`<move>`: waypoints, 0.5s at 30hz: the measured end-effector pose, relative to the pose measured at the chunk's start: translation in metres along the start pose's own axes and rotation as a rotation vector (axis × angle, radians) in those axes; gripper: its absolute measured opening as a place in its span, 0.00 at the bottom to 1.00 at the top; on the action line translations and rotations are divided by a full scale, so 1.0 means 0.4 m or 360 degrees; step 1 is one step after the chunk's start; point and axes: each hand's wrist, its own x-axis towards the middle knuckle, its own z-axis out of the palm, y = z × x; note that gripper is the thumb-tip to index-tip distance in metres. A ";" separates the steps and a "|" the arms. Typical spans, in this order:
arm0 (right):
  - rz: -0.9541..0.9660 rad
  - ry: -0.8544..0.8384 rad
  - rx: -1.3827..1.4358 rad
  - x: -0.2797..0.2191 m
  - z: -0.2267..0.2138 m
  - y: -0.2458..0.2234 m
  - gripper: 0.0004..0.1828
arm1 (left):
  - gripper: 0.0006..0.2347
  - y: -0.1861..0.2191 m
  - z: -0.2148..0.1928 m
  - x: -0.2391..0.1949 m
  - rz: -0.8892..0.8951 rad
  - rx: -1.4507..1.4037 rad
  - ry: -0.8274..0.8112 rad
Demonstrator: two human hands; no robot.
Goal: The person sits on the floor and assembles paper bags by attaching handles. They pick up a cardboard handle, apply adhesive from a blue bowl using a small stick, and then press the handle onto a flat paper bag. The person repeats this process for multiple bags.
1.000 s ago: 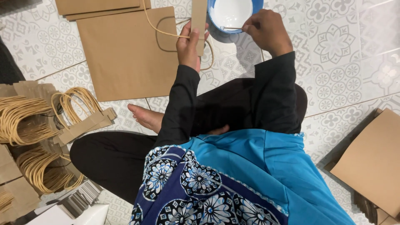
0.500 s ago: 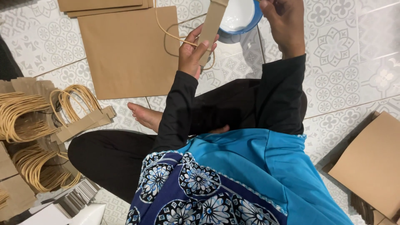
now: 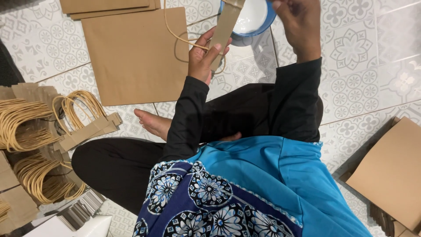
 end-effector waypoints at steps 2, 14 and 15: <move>0.0020 0.0037 -0.0139 -0.007 0.000 0.039 0.17 | 0.22 0.000 0.000 -0.003 0.0000 0.0009 -0.0016; -0.0020 -0.0204 -0.0350 0.005 0.011 -0.036 0.06 | 0.20 0.005 -0.003 -0.006 0.0058 0.0067 -0.0037; -0.0014 -0.0065 -0.0342 0.006 0.013 -0.033 0.07 | 0.20 0.008 -0.003 -0.009 0.0050 0.0081 -0.0043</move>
